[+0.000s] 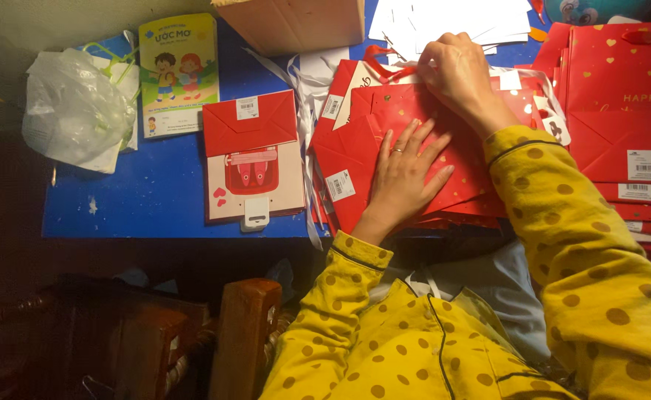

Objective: The person ties red and white ribbons around red gift boxes and envelopes on a blue table. They thread the ribbons through slots, pull them tight, and form bows, then place the finished items into a stack.

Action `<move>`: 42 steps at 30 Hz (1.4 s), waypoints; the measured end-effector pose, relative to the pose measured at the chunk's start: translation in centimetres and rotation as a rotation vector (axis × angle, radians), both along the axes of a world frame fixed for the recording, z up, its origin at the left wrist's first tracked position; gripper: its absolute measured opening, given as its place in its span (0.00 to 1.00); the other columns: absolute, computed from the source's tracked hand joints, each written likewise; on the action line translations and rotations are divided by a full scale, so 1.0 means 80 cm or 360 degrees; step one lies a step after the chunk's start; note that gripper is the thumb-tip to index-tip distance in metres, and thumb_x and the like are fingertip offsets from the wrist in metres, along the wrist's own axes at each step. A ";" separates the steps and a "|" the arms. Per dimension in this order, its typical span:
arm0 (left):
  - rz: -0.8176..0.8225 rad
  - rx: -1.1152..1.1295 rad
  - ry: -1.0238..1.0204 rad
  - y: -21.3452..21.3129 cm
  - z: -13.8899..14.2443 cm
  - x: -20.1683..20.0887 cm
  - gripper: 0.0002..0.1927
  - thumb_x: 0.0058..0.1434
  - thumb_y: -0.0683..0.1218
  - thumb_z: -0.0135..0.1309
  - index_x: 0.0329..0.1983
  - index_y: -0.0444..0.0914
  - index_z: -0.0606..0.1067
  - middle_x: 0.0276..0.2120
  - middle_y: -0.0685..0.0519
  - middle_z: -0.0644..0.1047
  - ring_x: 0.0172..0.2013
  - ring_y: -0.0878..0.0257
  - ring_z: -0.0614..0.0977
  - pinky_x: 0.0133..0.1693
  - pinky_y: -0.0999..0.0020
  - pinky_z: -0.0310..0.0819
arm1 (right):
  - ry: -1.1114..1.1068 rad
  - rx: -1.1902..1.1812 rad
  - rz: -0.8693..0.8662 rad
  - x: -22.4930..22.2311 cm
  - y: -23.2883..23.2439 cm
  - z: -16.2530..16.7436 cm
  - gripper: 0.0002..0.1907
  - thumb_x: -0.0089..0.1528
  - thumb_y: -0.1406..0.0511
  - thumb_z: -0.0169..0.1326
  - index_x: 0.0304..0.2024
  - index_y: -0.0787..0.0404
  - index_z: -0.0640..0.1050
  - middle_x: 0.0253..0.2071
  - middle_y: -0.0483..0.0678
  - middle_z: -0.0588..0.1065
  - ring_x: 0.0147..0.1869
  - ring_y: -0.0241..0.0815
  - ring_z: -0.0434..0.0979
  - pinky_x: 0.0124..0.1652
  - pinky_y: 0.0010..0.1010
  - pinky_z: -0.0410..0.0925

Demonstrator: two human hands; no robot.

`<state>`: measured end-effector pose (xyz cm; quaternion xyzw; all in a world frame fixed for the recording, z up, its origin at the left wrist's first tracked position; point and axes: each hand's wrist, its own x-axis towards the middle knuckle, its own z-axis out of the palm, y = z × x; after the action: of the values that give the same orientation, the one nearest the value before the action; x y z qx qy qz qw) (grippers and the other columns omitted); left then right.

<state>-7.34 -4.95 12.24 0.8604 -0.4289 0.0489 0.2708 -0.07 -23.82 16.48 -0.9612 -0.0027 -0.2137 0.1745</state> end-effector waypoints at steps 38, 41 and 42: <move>-0.0072 -0.0936 0.0808 -0.039 0.063 -0.045 0.07 0.68 0.44 0.58 0.46 0.37 0.80 0.37 0.49 0.82 0.39 0.57 0.83 0.43 0.63 0.76 | -0.0221 0.1038 0.0093 -0.217 0.013 0.046 0.13 0.69 0.68 0.58 0.55 0.66 0.79 0.45 0.50 0.79 0.49 0.36 0.79 0.48 0.27 0.70; -0.0108 -0.0839 0.0695 -0.047 0.066 -0.049 0.06 0.66 0.44 0.57 0.44 0.37 0.80 0.36 0.49 0.81 0.37 0.53 0.81 0.42 0.61 0.75 | -0.0234 0.1149 0.0015 -0.227 0.016 0.045 0.12 0.67 0.70 0.61 0.53 0.66 0.80 0.45 0.49 0.80 0.49 0.35 0.79 0.48 0.26 0.71; -0.0140 -0.0853 0.0647 -0.048 0.066 -0.051 0.06 0.66 0.44 0.56 0.44 0.37 0.79 0.36 0.50 0.81 0.37 0.53 0.81 0.43 0.60 0.75 | -0.0253 0.1212 0.0013 -0.230 0.015 0.045 0.11 0.68 0.70 0.60 0.53 0.65 0.80 0.46 0.49 0.80 0.50 0.36 0.79 0.48 0.25 0.71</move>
<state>-11.39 -8.80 17.56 0.7314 -0.3748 -0.0243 0.5691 -18.47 -22.63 20.04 -0.8081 0.0594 -0.2725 0.5189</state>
